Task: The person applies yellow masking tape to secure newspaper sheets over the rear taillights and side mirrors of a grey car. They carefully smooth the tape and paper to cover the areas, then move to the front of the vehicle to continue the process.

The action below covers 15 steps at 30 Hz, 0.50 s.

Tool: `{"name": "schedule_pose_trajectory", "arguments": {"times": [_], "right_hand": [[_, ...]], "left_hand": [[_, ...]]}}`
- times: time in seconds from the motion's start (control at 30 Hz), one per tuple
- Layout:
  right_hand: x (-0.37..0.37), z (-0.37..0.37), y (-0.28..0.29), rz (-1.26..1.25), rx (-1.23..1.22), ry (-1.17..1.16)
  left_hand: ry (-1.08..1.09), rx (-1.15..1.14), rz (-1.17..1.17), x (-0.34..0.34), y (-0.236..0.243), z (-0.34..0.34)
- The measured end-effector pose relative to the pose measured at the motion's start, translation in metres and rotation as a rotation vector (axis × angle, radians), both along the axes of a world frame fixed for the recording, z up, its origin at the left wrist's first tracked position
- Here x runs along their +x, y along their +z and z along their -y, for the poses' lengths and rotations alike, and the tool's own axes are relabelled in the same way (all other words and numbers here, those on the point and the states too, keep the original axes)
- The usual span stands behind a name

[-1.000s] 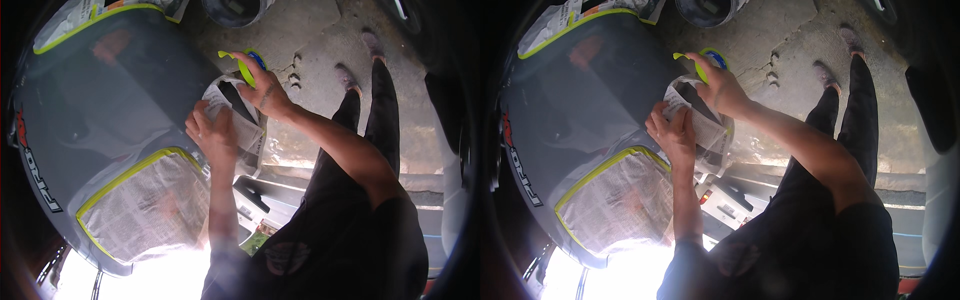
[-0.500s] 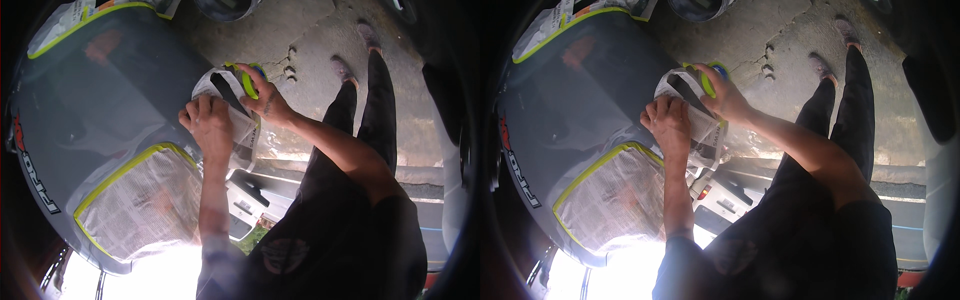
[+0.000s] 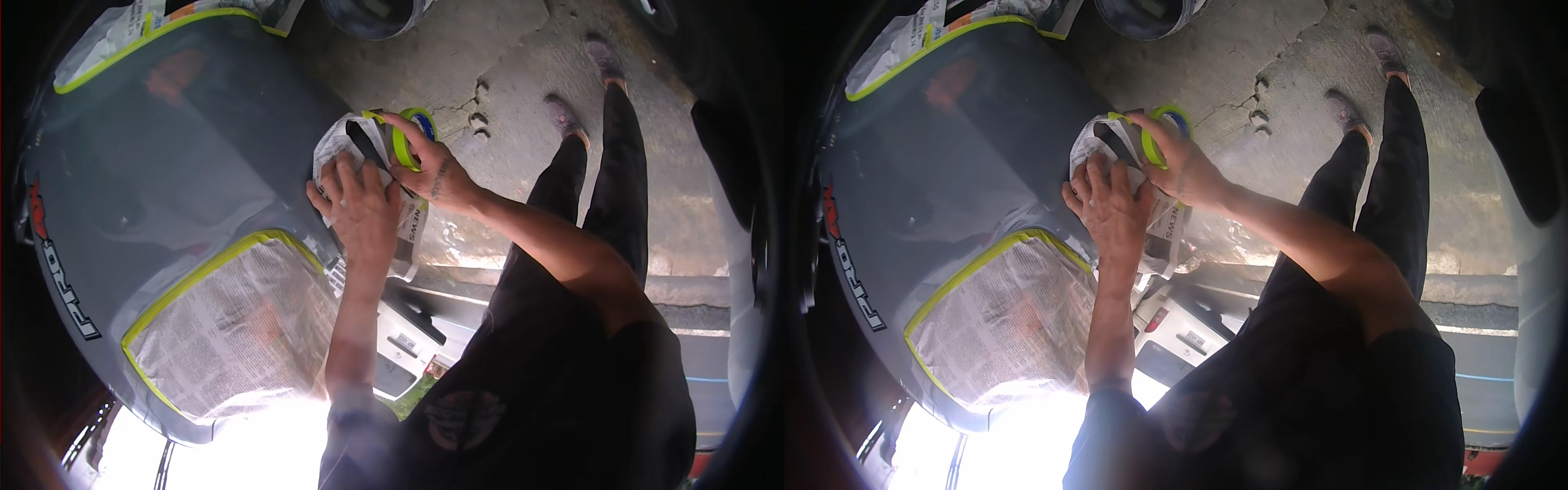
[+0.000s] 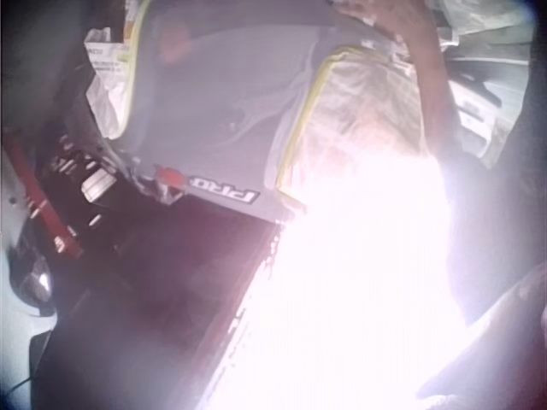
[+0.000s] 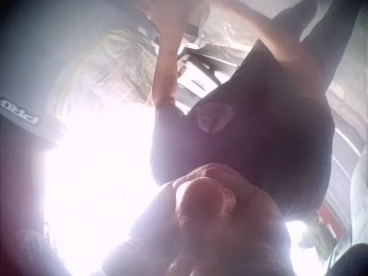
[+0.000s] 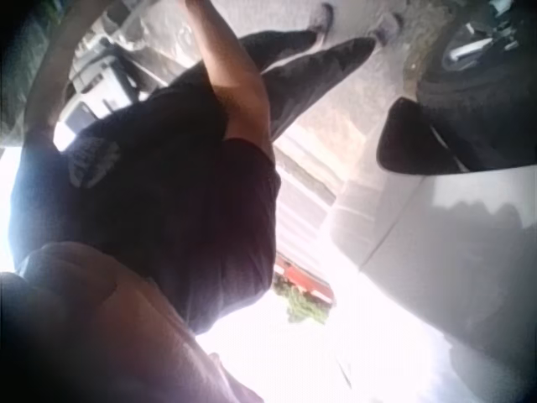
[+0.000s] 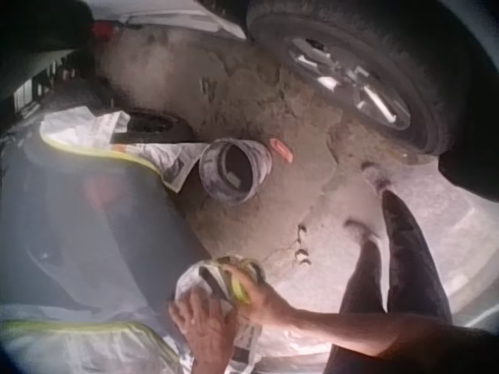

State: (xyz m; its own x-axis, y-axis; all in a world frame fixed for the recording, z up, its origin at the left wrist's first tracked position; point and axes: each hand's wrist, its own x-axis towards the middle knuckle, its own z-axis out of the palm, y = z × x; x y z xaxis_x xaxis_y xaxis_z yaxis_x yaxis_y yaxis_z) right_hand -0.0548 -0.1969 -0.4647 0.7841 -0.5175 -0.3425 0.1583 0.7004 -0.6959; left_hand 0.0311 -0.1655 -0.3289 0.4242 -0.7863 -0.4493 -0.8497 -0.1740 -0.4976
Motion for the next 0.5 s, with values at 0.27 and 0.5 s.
{"name": "schedule_pose_trajectory", "arguments": {"times": [0.27, 0.5], "right_hand": [[-0.007, 0.0, 0.011, 0.102, 0.143, 0.016], [-0.011, -0.002, 0.016, 0.126, 0.26, 0.039]], "left_hand": [[-0.072, -0.076, -0.065, 0.017, -0.004, -0.012], [0.01, -0.326, 0.004, 0.004, 0.001, 0.018]]}}
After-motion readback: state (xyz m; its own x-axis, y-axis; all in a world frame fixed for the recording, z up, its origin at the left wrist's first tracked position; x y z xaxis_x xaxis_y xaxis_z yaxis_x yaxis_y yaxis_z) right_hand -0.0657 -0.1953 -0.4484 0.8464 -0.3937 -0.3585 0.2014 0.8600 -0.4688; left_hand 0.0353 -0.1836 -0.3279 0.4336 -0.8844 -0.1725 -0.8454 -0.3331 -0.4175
